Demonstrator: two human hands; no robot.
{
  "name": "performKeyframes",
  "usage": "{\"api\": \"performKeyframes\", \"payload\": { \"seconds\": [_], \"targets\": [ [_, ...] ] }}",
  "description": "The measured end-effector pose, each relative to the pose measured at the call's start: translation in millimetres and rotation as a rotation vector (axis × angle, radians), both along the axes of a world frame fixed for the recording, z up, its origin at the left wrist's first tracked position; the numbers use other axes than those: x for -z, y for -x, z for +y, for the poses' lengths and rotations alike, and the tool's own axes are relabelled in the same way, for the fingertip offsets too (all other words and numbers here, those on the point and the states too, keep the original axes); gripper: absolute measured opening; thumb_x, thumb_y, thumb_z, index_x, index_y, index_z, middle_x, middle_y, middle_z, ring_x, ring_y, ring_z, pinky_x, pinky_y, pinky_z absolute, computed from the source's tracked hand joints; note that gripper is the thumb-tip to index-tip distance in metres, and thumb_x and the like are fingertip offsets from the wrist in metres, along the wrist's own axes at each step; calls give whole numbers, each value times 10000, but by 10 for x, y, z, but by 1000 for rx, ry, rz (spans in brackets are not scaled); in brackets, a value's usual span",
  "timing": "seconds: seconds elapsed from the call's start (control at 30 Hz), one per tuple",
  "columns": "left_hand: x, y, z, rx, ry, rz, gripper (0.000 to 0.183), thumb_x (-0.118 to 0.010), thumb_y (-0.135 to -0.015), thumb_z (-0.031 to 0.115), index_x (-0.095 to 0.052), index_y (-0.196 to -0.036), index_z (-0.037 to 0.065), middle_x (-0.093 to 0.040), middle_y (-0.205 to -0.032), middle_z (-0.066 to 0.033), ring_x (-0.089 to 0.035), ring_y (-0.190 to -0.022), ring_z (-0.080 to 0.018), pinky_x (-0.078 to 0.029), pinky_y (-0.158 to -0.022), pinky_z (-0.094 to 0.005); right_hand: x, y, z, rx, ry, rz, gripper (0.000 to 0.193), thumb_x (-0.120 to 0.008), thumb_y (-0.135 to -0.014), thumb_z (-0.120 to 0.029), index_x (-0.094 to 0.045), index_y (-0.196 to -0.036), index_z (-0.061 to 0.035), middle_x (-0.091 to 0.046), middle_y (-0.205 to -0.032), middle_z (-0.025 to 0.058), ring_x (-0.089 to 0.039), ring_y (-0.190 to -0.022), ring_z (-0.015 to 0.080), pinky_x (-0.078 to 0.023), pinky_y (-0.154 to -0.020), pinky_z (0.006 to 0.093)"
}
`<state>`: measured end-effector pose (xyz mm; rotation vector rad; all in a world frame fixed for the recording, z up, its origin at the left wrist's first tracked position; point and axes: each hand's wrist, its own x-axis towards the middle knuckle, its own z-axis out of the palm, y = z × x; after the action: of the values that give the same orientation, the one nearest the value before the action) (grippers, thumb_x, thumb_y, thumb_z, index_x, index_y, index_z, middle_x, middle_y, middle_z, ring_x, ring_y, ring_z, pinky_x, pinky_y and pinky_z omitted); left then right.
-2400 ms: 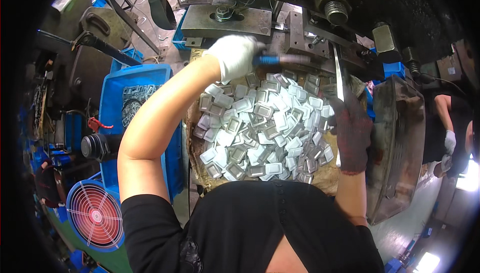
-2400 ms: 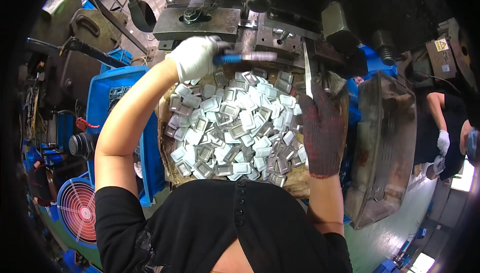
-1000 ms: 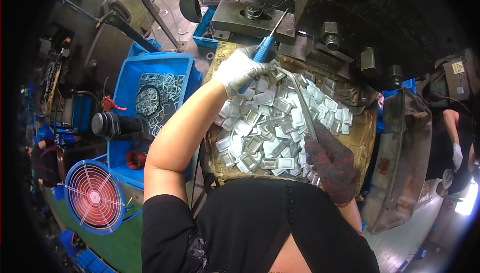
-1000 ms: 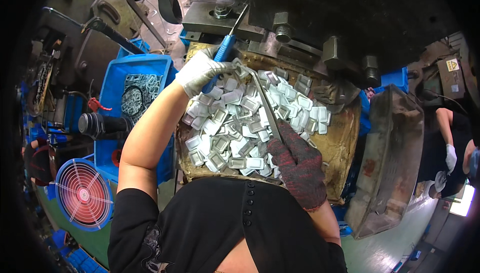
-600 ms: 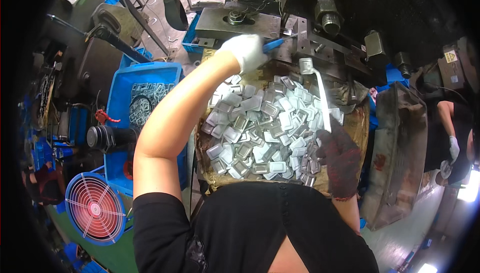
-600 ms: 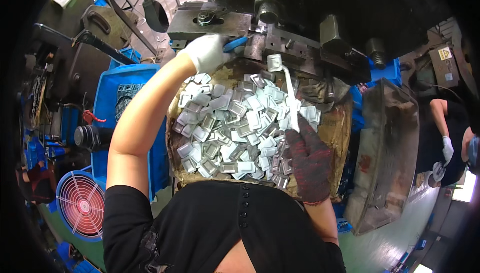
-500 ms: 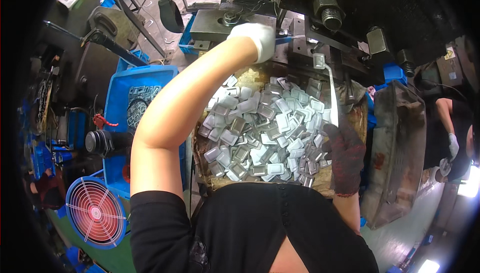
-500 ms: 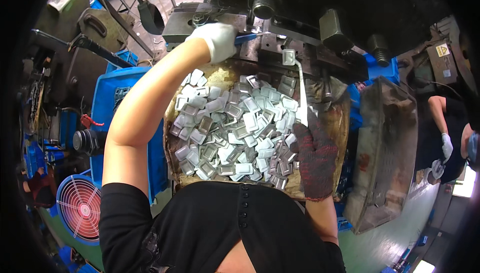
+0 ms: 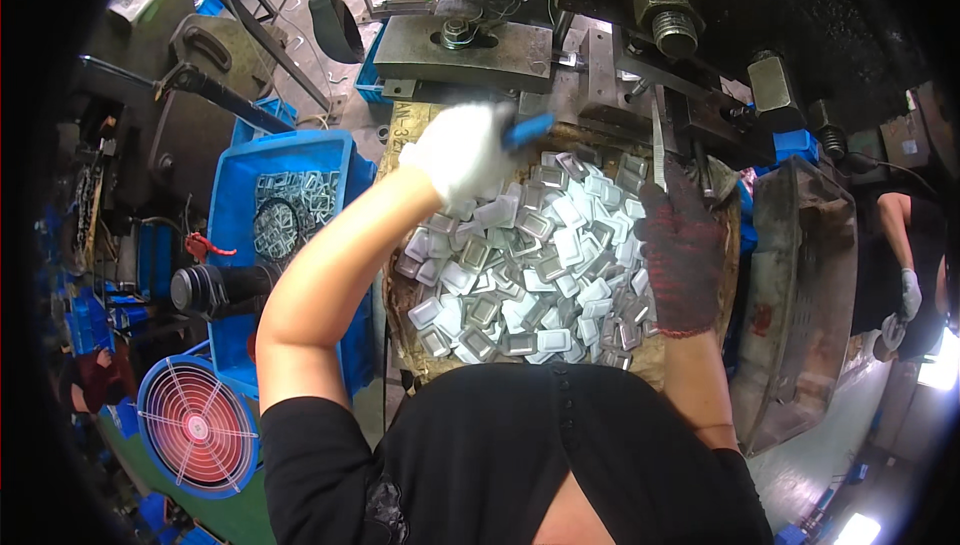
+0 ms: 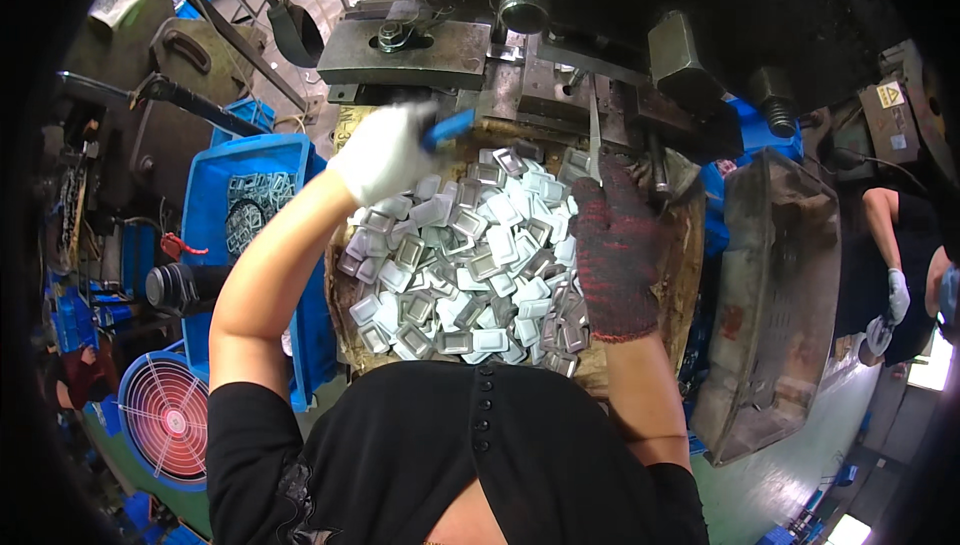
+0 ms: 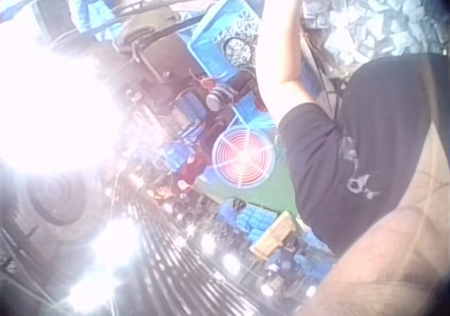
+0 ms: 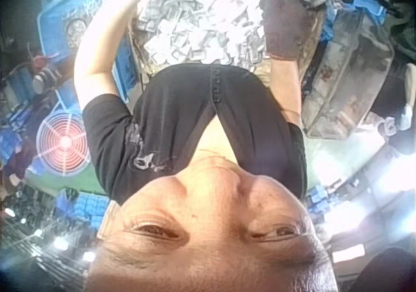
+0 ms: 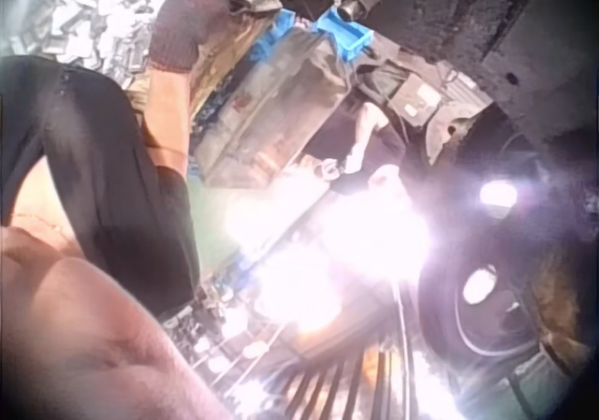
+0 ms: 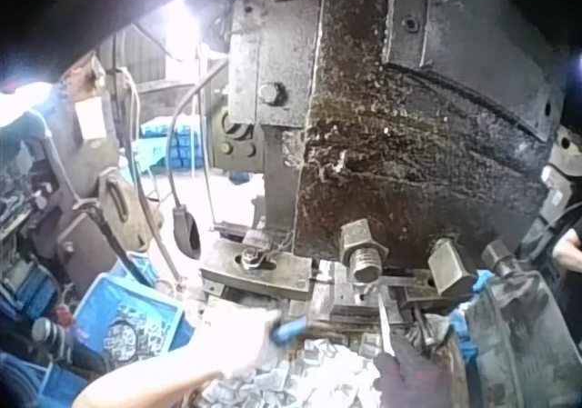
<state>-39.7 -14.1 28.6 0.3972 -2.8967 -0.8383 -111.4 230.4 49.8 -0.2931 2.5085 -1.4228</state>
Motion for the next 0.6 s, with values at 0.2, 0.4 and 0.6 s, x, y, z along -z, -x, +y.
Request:
{"api": "performKeyframes", "payload": {
  "seconds": [0.2,0.4,0.6],
  "targets": [
    [153,-580,210,256,285,-271,392,-690,-806,257,-622,-1168,125,-625,-1035,-159,-635,-924,-354,-523,-781,-410,238,67,76,-68,-308,456,384,-628,-913,-217,-605,-1286,-132,-631,-735,51,-543,-634,114,-455,-589,292],
    [318,-416,165,-5,-10,-49,286,-663,-854,267,-645,-1080,92,-648,-764,-195,-662,-733,-360,-502,-666,-425,114,51,230,-18,-125,445,391,-612,-917,-203,-592,-1295,-108,-653,-898,87,-547,-668,119,-473,-629,282],
    [422,-66,-1,-350,-640,222,318,-729,-818,239,-671,-1044,23,-714,-854,-136,-686,-712,-204,-524,-678,-310,-186,-463,392,46,24,-23,407,-627,-907,-153,-591,-1303,-64,-651,-903,29,-558,-665,82,-472,-595,257]
  ]
}}
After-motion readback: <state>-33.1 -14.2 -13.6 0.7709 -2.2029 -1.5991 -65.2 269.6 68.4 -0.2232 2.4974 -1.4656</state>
